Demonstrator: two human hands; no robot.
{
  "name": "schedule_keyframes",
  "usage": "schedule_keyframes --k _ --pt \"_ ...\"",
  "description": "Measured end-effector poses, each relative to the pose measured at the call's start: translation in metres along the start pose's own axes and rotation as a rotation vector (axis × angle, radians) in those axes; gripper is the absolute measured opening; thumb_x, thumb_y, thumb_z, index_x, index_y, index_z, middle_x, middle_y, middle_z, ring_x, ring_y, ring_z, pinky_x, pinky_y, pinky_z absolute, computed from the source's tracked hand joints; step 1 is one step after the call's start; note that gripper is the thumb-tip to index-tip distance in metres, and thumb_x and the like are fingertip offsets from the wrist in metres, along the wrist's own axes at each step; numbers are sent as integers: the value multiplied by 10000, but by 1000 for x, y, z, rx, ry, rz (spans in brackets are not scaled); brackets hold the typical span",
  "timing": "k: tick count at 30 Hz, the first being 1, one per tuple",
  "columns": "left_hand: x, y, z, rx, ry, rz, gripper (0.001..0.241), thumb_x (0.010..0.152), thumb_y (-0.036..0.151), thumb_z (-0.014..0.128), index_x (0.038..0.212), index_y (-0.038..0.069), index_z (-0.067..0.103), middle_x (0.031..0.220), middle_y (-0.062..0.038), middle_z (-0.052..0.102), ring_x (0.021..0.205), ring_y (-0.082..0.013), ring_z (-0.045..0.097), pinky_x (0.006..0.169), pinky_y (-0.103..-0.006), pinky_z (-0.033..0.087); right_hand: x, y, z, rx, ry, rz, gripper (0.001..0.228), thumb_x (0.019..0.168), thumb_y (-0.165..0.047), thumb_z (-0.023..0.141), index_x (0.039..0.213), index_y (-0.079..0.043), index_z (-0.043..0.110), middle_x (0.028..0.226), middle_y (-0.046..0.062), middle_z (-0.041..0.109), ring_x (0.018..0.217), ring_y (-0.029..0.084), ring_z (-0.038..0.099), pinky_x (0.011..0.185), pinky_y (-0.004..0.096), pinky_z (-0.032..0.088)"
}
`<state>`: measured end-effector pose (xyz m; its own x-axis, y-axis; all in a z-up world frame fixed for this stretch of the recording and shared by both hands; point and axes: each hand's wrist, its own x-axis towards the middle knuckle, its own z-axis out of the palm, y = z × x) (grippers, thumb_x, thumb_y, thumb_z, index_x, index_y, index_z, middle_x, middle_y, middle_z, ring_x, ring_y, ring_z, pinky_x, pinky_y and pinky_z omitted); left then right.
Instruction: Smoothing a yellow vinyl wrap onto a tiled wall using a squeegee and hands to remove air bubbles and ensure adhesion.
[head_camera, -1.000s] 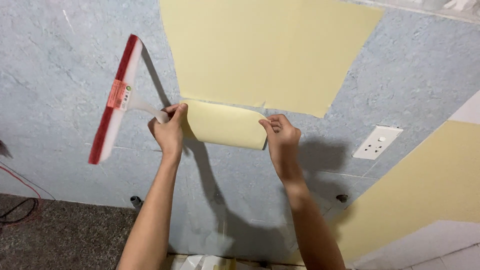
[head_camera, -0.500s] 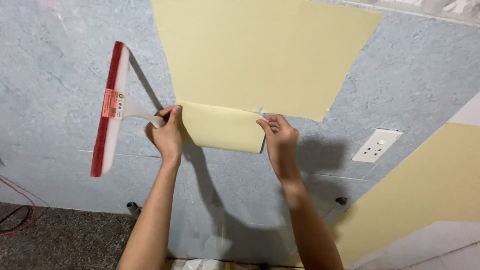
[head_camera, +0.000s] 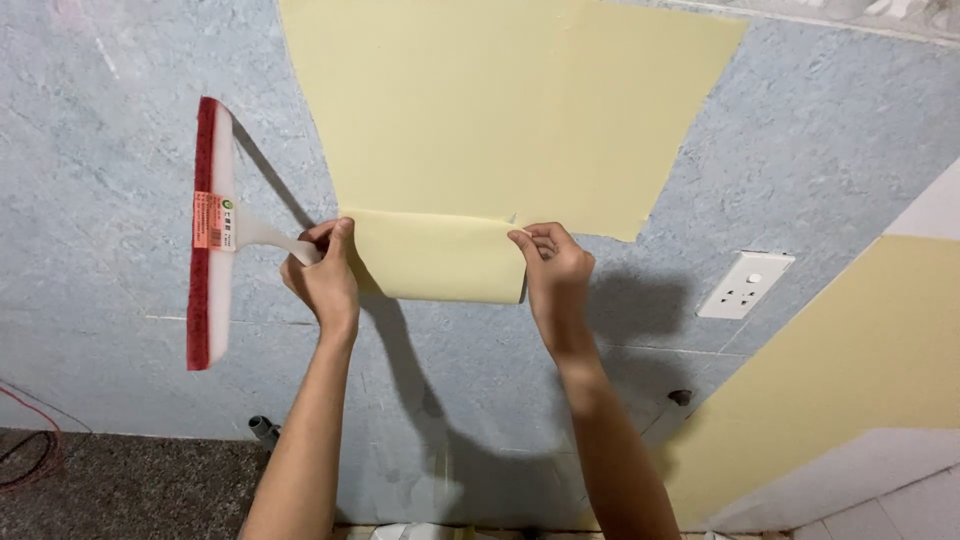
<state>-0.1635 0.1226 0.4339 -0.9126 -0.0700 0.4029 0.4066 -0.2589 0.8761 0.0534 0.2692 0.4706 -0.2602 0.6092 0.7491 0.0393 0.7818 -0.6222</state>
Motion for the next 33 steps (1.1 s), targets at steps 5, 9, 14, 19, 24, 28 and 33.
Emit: schedule_keyframes --k 5,9,14,19,24,28,33 --pt "1 -2 1 -11 -15 18 110 922 178 942 934 136 842 756 6 653 751 -95 546 713 -299 475 1 9 3 -10 17 0 154 992 -159 850 975 -32 764 812 131 825 647 211 783 601 330 608" --pt "-1 3 -1 -36 -44 10 105 950 183 929 945 134 836 767 2 659 759 -92 550 711 -290 471 2 10 3 9 25 25 152 984 -177 857 984 -55 766 824 107 828 674 194 792 623 321 614" --pt "-1 -1 1 -67 -32 -1 112 982 197 916 950 135 828 797 2 673 774 -88 555 720 -296 479 3 5 1 9 30 32 147 990 -173 852 993 -53 769 828 114 829 678 202 796 615 327 614" --pt "1 -12 -1 -52 -37 28 143 984 226 922 961 127 821 800 -15 664 798 -110 577 741 -300 494 0 12 3 -44 45 18 163 983 -204 863 998 -68 775 826 92 834 681 205 803 597 318 599" --pt "2 -7 -2 -16 -37 13 156 989 235 932 969 119 829 809 -32 708 780 -113 577 728 -324 499 1 10 6 -51 19 1 167 987 -176 848 1002 -29 769 834 131 835 681 235 808 588 340 602" --pt "3 -7 -2 -11 -28 18 154 988 221 927 968 107 826 808 -32 703 785 -118 582 730 -328 503 0 19 11 -92 26 -16 161 982 -173 850 1003 -38 765 824 128 833 671 234 805 572 339 597" --pt "2 -8 -1 -12 -19 20 125 959 194 924 949 112 831 800 -38 708 785 -128 593 737 -322 500 -3 15 10 -81 40 -12 162 983 -185 860 1000 -45 780 811 111 833 646 227 796 547 328 578"
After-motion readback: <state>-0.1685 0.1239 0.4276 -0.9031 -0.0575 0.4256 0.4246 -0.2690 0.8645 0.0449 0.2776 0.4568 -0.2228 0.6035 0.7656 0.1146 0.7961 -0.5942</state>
